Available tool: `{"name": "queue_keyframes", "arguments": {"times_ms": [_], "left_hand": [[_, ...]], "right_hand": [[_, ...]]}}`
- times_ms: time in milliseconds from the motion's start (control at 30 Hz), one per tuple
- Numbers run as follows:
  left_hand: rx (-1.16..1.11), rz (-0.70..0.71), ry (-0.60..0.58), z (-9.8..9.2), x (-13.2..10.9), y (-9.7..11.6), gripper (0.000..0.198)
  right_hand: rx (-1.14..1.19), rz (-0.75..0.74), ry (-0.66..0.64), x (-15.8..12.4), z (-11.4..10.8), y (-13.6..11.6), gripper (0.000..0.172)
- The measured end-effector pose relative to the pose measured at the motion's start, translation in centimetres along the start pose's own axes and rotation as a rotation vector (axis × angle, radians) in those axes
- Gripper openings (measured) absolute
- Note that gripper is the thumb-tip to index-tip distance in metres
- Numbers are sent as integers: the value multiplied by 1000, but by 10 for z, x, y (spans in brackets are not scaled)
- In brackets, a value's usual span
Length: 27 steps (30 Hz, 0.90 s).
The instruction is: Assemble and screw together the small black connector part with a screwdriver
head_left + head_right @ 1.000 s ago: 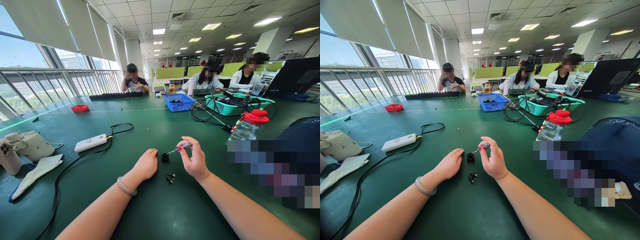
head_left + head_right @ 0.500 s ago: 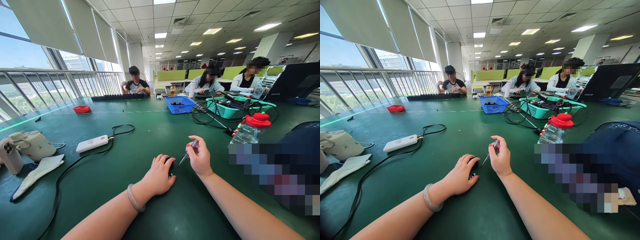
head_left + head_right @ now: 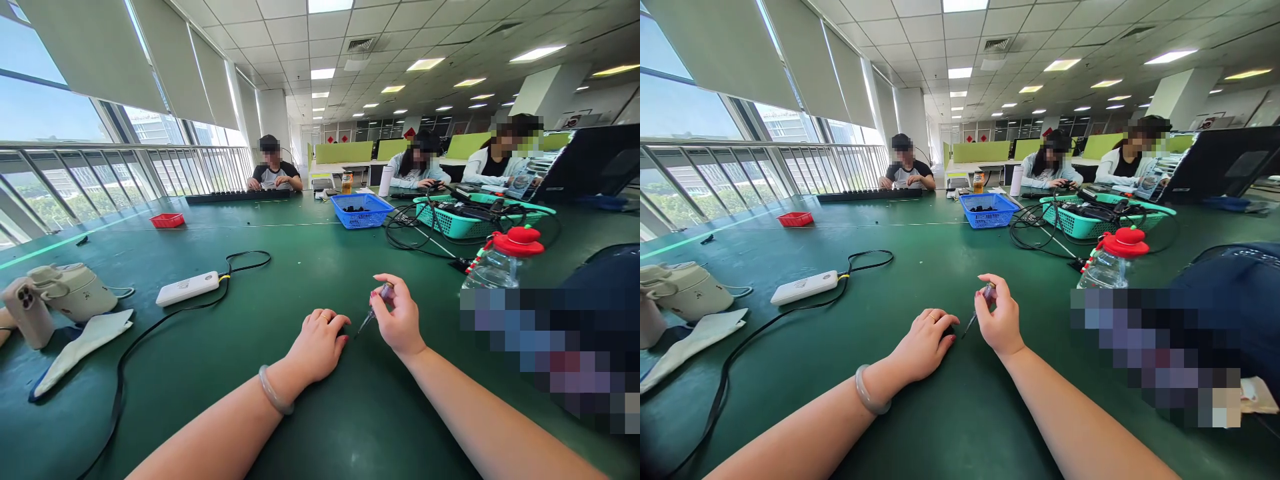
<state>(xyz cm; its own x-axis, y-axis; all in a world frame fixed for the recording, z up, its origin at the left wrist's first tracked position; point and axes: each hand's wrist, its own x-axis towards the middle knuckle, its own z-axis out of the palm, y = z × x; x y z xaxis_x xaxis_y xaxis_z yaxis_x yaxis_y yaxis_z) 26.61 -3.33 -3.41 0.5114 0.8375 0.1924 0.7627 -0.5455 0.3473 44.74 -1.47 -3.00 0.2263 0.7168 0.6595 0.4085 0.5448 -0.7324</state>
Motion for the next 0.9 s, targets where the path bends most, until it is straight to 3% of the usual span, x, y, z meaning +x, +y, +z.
{"name": "queue_keyframes", "arguments": {"times_ms": [300, 500, 633, 833, 900], "left_hand": [[90, 5, -47, -1, 6, 10, 24], [91, -89, -97, -23, -35, -1, 21], [157, -137, -43, -44, -70, -48, 22], [290, -262, 37, -92, -101, -169, 34], [304, -305, 31, -108, -107, -200, 40]], "right_hand": [[-14, -38, -17, -1, 0, -4, 25], [-20, -42, -7, -1, -2, -6, 26], [-22, -31, -12, -1, -2, -4, 25], [-42, -73, -46, -2, -1, -6, 24], [-49, -88, -56, -2, -1, -7, 23]]}}
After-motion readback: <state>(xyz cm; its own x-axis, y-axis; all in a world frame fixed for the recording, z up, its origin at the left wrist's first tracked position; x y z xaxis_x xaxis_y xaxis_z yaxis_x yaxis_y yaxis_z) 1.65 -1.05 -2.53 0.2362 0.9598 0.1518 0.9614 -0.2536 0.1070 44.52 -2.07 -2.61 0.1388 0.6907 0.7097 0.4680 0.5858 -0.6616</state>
